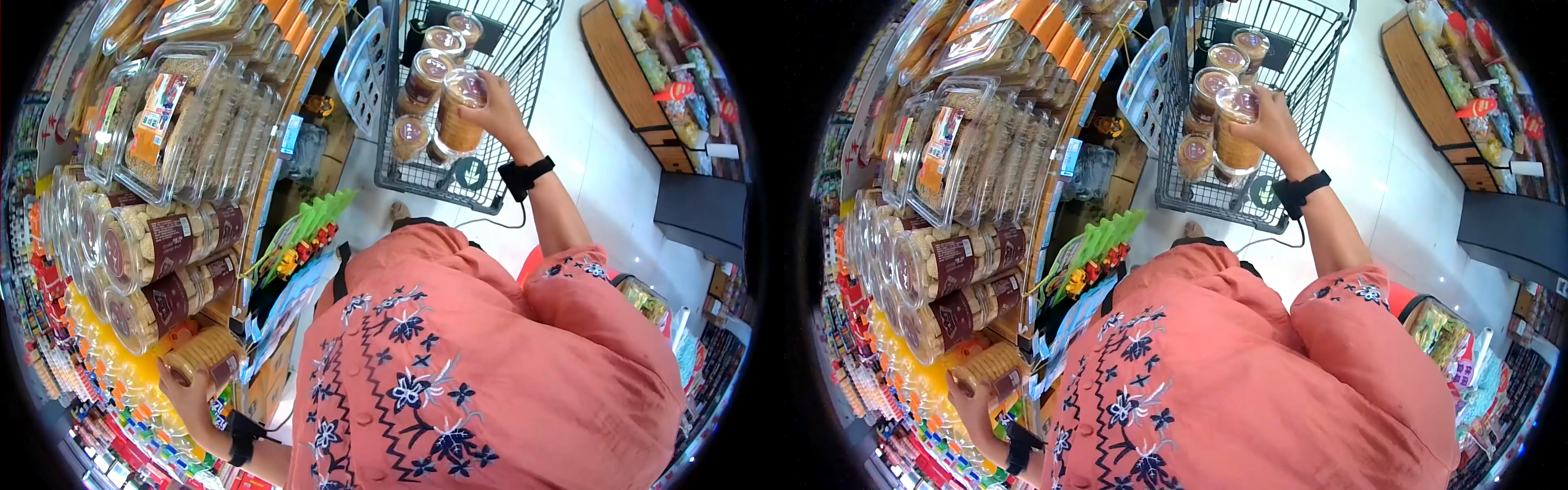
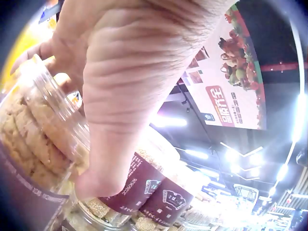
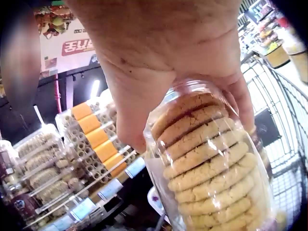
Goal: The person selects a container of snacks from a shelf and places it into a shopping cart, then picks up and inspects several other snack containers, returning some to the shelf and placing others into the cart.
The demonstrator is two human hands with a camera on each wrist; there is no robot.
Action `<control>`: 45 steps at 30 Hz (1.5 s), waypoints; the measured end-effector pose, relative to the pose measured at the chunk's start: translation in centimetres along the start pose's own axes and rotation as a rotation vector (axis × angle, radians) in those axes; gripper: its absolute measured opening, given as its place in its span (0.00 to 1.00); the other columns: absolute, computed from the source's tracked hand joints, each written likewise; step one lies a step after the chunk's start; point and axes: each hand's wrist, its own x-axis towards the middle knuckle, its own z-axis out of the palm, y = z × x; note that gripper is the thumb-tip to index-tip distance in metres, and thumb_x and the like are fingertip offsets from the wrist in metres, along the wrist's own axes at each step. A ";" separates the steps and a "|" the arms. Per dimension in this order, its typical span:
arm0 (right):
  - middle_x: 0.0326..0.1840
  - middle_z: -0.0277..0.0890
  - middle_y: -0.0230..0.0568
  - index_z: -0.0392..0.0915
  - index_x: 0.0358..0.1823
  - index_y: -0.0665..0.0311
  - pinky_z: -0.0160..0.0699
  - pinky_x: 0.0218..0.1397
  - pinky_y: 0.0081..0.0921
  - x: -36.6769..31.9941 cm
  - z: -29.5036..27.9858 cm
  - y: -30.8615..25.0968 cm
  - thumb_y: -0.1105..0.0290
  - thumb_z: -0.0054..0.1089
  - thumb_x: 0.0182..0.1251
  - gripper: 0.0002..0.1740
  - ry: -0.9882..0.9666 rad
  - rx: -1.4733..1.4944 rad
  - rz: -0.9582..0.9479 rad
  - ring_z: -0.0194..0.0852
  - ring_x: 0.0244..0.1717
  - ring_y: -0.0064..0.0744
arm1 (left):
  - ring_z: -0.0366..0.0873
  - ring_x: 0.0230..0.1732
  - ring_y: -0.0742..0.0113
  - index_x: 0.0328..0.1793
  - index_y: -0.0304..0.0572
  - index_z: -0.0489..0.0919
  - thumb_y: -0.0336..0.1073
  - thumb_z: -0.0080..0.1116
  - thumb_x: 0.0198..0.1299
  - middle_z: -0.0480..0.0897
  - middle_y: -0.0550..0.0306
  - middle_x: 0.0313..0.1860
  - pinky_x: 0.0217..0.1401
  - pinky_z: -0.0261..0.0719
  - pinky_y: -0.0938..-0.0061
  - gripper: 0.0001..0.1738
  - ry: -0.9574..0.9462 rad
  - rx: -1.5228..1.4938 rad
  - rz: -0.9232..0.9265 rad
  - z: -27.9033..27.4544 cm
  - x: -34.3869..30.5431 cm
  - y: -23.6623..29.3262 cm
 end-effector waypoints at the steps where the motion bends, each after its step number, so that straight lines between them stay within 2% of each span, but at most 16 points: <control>1: 0.61 0.71 0.64 0.69 0.72 0.68 0.81 0.63 0.40 -0.2 1.3 1.3 0.49 0.79 0.47 0.52 0.010 -0.015 0.023 0.78 0.59 0.58 | 0.67 0.70 0.47 0.86 0.37 0.56 0.39 0.68 0.52 0.63 0.38 0.74 0.76 0.65 0.62 0.54 -0.028 -0.046 -0.039 0.0 -1.0 1.0; 5: 0.60 0.72 0.64 0.71 0.70 0.70 0.79 0.65 0.42 -1.7 4.0 4.6 0.50 0.79 0.47 0.51 0.107 -0.053 0.047 0.74 0.62 0.60 | 0.65 0.74 0.46 0.86 0.37 0.56 0.34 0.68 0.51 0.62 0.39 0.76 0.80 0.62 0.59 0.55 -0.109 -0.074 -0.004 -0.3 -4.5 2.4; 9: 0.61 0.71 0.67 0.71 0.70 0.71 0.78 0.66 0.43 -2.4 6.1 5.6 0.50 0.82 0.45 0.52 0.103 -0.031 0.108 0.74 0.63 0.62 | 0.63 0.78 0.46 0.86 0.38 0.56 0.33 0.68 0.49 0.61 0.42 0.78 0.82 0.61 0.57 0.55 -0.217 -0.179 0.050 -0.1 -6.8 8.2; 12: 0.63 0.70 0.70 0.71 0.69 0.72 0.78 0.67 0.44 -2.6 7.5 5.9 0.50 0.83 0.44 0.53 0.088 -0.032 0.146 0.73 0.64 0.64 | 0.63 0.78 0.46 0.86 0.38 0.57 0.33 0.68 0.49 0.61 0.42 0.78 0.81 0.61 0.57 0.55 -0.253 -0.146 0.257 0.7 -6.9 12.4; 16: 0.64 0.69 0.73 0.70 0.69 0.72 0.77 0.67 0.45 -2.9 9.6 6.6 0.51 0.84 0.43 0.53 0.169 0.011 0.098 0.72 0.64 0.69 | 0.64 0.76 0.46 0.85 0.37 0.58 0.33 0.70 0.46 0.61 0.41 0.78 0.81 0.61 0.56 0.56 -0.288 -0.185 0.425 2.9 -5.6 17.2; 17: 0.65 0.68 0.72 0.69 0.71 0.70 0.77 0.68 0.46 -3.1 10.0 6.6 0.52 0.84 0.42 0.54 0.157 0.008 0.125 0.72 0.63 0.69 | 0.64 0.76 0.44 0.84 0.37 0.59 0.33 0.72 0.44 0.63 0.39 0.76 0.81 0.61 0.56 0.57 -0.327 -0.245 0.435 3.5 -5.4 19.0; 20: 0.65 0.67 0.69 0.68 0.71 0.68 0.77 0.67 0.48 -4.1 9.8 6.2 0.52 0.84 0.43 0.54 0.101 0.020 0.135 0.72 0.63 0.68 | 0.65 0.77 0.42 0.84 0.37 0.60 0.34 0.74 0.43 0.66 0.38 0.75 0.81 0.62 0.56 0.57 -0.310 -0.077 0.734 5.7 -3.8 23.1; 22: 0.64 0.67 0.66 0.68 0.71 0.65 0.78 0.66 0.48 -4.7 11.3 7.9 0.54 0.84 0.43 0.53 0.188 0.003 0.103 0.71 0.64 0.66 | 0.67 0.75 0.41 0.82 0.37 0.62 0.36 0.77 0.43 0.68 0.37 0.73 0.79 0.64 0.56 0.57 -0.329 -0.112 0.834 7.7 -3.1 26.2; 25: 0.64 0.68 0.66 0.69 0.70 0.66 0.77 0.67 0.47 -5.2 10.7 7.0 0.55 0.84 0.42 0.52 0.209 0.044 0.109 0.69 0.64 0.65 | 0.69 0.72 0.39 0.82 0.37 0.63 0.38 0.79 0.43 0.69 0.37 0.72 0.76 0.68 0.57 0.57 -0.340 -0.055 0.965 11.1 -1.9 29.6; 28: 0.59 0.71 0.61 0.69 0.67 0.67 0.75 0.67 0.47 -4.3 9.9 5.5 0.58 0.84 0.41 0.50 0.223 0.155 0.082 0.70 0.63 0.64 | 0.69 0.73 0.42 0.82 0.38 0.62 0.38 0.76 0.47 0.69 0.38 0.72 0.78 0.66 0.57 0.54 -0.389 -0.016 0.997 13.5 -1.8 32.3; 29: 0.58 0.72 0.60 0.69 0.67 0.66 0.74 0.68 0.47 -3.8 10.2 5.2 0.59 0.83 0.40 0.50 0.317 0.124 -0.024 0.70 0.63 0.63 | 0.69 0.73 0.41 0.82 0.39 0.63 0.38 0.77 0.45 0.69 0.37 0.72 0.77 0.67 0.56 0.56 -0.381 -0.012 1.011 14.1 -1.7 33.0; 36: 0.67 0.65 0.66 0.66 0.69 0.65 0.71 0.70 0.50 -1.1 14.3 2.1 0.62 0.84 0.42 0.50 0.298 0.280 -0.097 0.68 0.64 0.68 | 0.68 0.74 0.36 0.83 0.40 0.62 0.40 0.81 0.42 0.68 0.35 0.73 0.77 0.68 0.54 0.59 -0.356 -0.007 1.054 16.4 -0.9 34.0; 37: 0.70 0.61 0.69 0.64 0.70 0.65 0.71 0.71 0.50 -1.0 15.0 1.8 0.63 0.85 0.41 0.52 0.279 0.298 -0.100 0.66 0.66 0.71 | 0.68 0.74 0.36 0.83 0.40 0.62 0.40 0.81 0.42 0.68 0.34 0.73 0.77 0.68 0.54 0.60 -0.364 -0.017 1.039 16.4 -0.9 34.0; 41: 0.73 0.59 0.74 0.61 0.73 0.65 0.70 0.73 0.51 -1.8 16.9 1.5 0.60 0.89 0.36 0.60 0.211 0.179 -0.093 0.64 0.71 0.73 | 0.67 0.75 0.35 0.84 0.40 0.61 0.41 0.81 0.42 0.67 0.32 0.74 0.78 0.67 0.53 0.60 -0.367 -0.017 0.990 16.9 -0.4 33.0; 44: 0.73 0.59 0.74 0.60 0.74 0.65 0.70 0.73 0.50 -1.4 16.4 1.3 0.57 0.89 0.36 0.62 0.134 0.154 -0.035 0.65 0.70 0.73 | 0.67 0.74 0.35 0.83 0.40 0.62 0.41 0.80 0.42 0.67 0.32 0.74 0.77 0.67 0.54 0.60 -0.361 -0.003 0.973 16.8 -0.2 32.6; 45: 0.73 0.59 0.74 0.59 0.76 0.65 0.71 0.72 0.50 -1.3 16.0 1.5 0.53 0.88 0.38 0.64 0.134 0.124 -0.058 0.66 0.69 0.74 | 0.67 0.74 0.35 0.83 0.40 0.62 0.41 0.80 0.42 0.67 0.32 0.74 0.77 0.67 0.54 0.59 -0.364 -0.007 0.968 16.9 0.0 32.5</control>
